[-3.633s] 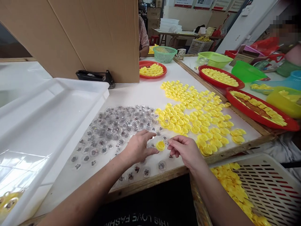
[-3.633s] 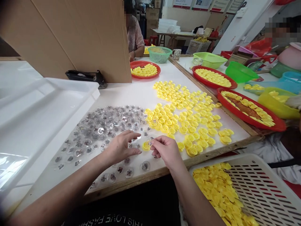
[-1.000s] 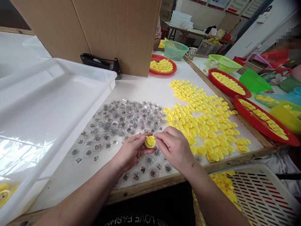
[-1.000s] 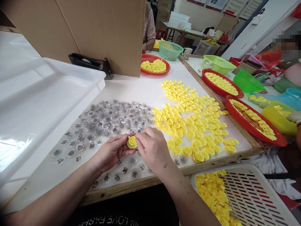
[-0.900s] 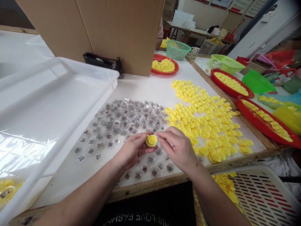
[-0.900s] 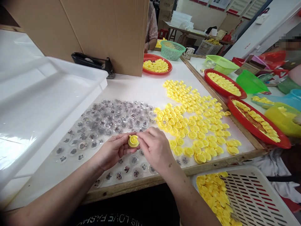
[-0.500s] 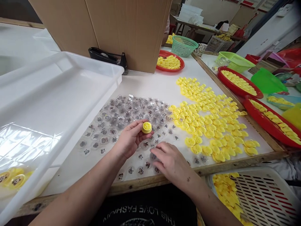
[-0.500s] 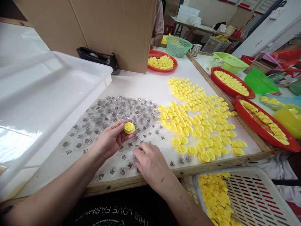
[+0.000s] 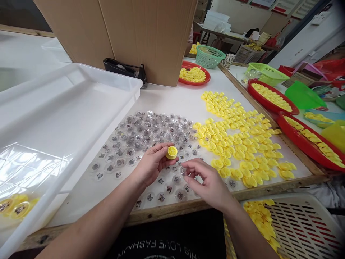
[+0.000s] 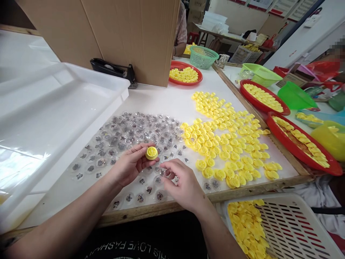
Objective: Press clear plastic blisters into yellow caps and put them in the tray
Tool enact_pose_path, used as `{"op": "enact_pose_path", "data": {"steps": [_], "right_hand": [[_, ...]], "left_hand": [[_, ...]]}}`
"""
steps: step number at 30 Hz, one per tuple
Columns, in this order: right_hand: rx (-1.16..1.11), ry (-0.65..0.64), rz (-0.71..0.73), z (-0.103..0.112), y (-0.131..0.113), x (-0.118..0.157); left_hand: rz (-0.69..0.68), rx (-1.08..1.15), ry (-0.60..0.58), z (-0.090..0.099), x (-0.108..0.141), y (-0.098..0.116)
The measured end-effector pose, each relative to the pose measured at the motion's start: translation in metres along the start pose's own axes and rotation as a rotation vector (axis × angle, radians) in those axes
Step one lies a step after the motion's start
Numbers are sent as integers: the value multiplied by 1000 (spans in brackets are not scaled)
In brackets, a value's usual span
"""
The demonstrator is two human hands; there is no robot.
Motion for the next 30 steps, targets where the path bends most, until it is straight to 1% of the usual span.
{"op": "enact_pose_path", "data": {"steps": [4, 7, 13, 15, 17, 20, 23, 26, 28, 30], "right_hand": [[-236, 12, -104, 6, 8, 1], [-313, 8, -122, 5, 12, 2], [-317, -1, -66, 1, 17, 1], [-295, -2, -37, 1, 17, 0], [-245, 24, -19, 4, 17, -1], [-231, 71, -67, 9, 19, -2], [-407, 97, -174, 7, 25, -5], [-623, 122, -239, 0, 28, -9], [-704, 154, -266, -4, 29, -13], [-721, 186, -275, -6, 30, -16]], "left_hand": [[38, -13, -63, -6, 3, -9], [51, -19, -88, -8, 5, -12], [35, -36, -79, -6, 3, -10], [31, -39, -78, -5, 2, -9], [31, -48, -82, -5, 1, -10], [32, -63, -87, -4, 1, -11], [19, -70, -93, -5, 2, -12], [22, -65, -115, -8, 3, -13], [25, -67, -123, -9, 4, -15], [21, -72, -125, -9, 4, -15]]}}
Point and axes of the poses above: each hand's wrist, its own x-axis away from the middle knuckle, its own z-axis out of the back of the hand, y = z × x, the point moved 7 cm from there along -x, towards the middle knuckle, and after that the axes turned 4 degrees about y, right-handed, at the moved point
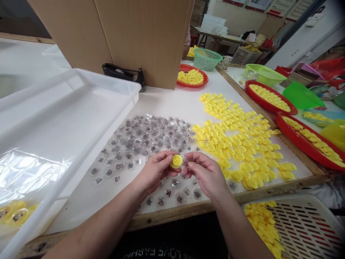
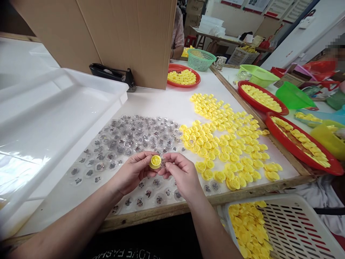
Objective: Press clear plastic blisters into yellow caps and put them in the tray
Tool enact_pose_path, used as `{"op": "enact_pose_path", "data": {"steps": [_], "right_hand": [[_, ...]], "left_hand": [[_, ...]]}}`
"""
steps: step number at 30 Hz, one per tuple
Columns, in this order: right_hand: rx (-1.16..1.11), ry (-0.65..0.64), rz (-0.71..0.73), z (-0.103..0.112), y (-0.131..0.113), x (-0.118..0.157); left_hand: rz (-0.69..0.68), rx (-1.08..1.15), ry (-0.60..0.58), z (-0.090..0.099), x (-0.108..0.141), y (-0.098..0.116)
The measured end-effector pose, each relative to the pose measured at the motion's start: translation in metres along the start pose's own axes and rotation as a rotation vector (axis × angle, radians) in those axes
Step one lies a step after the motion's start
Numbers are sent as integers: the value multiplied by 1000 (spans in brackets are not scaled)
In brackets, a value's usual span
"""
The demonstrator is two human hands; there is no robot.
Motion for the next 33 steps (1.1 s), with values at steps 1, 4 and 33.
{"op": "enact_pose_path", "data": {"steps": [1, 4, 33], "right_hand": [[4, 13, 4, 0, 0, -1], [33, 43, 2, 0, 1, -4], [733, -19, 418, -5, -34, 10]], "left_hand": [[-5, -1, 0, 0, 0, 0], [-29, 0, -10, -1, 0, 0], [-120, -176, -65, -14, 10, 5]]}}
Point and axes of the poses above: each hand's wrist, its own x-axis away from the middle knuckle, its own z-axis out of the back of the hand, y = z × x, the point moved 7 cm from there along -x, towards the middle knuckle, and after that the axes turned 4 degrees about y, right-handed, at the moved point
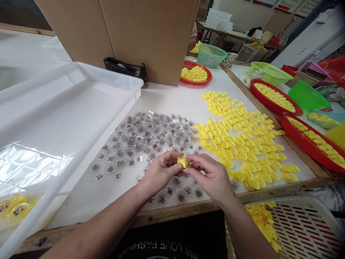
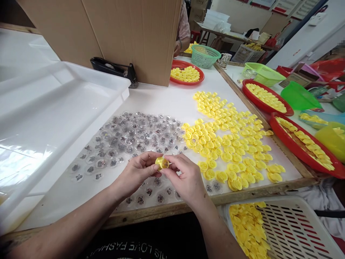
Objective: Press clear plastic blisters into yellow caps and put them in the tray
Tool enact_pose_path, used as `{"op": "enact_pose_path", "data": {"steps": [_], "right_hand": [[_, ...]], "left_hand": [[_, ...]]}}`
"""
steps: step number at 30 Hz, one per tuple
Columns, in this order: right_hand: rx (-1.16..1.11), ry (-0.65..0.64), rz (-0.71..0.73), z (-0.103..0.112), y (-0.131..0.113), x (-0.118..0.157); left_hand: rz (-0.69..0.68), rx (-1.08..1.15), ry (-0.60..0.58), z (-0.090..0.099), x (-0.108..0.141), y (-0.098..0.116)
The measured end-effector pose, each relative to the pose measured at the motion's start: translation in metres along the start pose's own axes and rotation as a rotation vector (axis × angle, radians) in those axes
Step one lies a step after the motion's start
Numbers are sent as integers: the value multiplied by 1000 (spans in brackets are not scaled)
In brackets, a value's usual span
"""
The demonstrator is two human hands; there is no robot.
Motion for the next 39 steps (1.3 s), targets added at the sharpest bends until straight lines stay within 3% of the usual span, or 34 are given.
{"op": "enact_pose_path", "data": {"steps": [6, 15, 18, 20, 23, 28, 32, 35, 39], "right_hand": [[165, 0, 158, 1, -14, 0], [339, 22, 231, -8, -19, 7], [314, 26, 226, -12, -18, 9], [242, 39, 188, -12, -15, 9], [38, 60, 18, -7, 0, 8], [-275, -11, -235, -12, 24, 11], [-381, 32, -300, -14, 29, 15], [-414, 54, -314, -16, 28, 19], [-472, 64, -341, -21, 30, 28]], "left_hand": [[-24, -49, 15, 2, -1, -2], [39, -25, -22, -3, 3, -7], [20, -112, 14, 0, 2, -6], [-7, -136, 21, 1, 1, -5], [-46, -135, 5, 0, 2, 0], [-166, -214, -4, -2, 4, 9], [-224, -295, 10, -1, 4, 9], [-191, -376, 46, 3, 4, 6], [-162, -522, 5, 5, 8, 3]]}}
Point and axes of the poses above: each hand's wrist, its own x-axis away from the middle knuckle, its own z-axis out of the back of the hand, y = z × x, the point moved 7 cm from there along -x, towards the middle knuckle, and after that the axes turned 4 degrees about y, right-handed, at the moved point
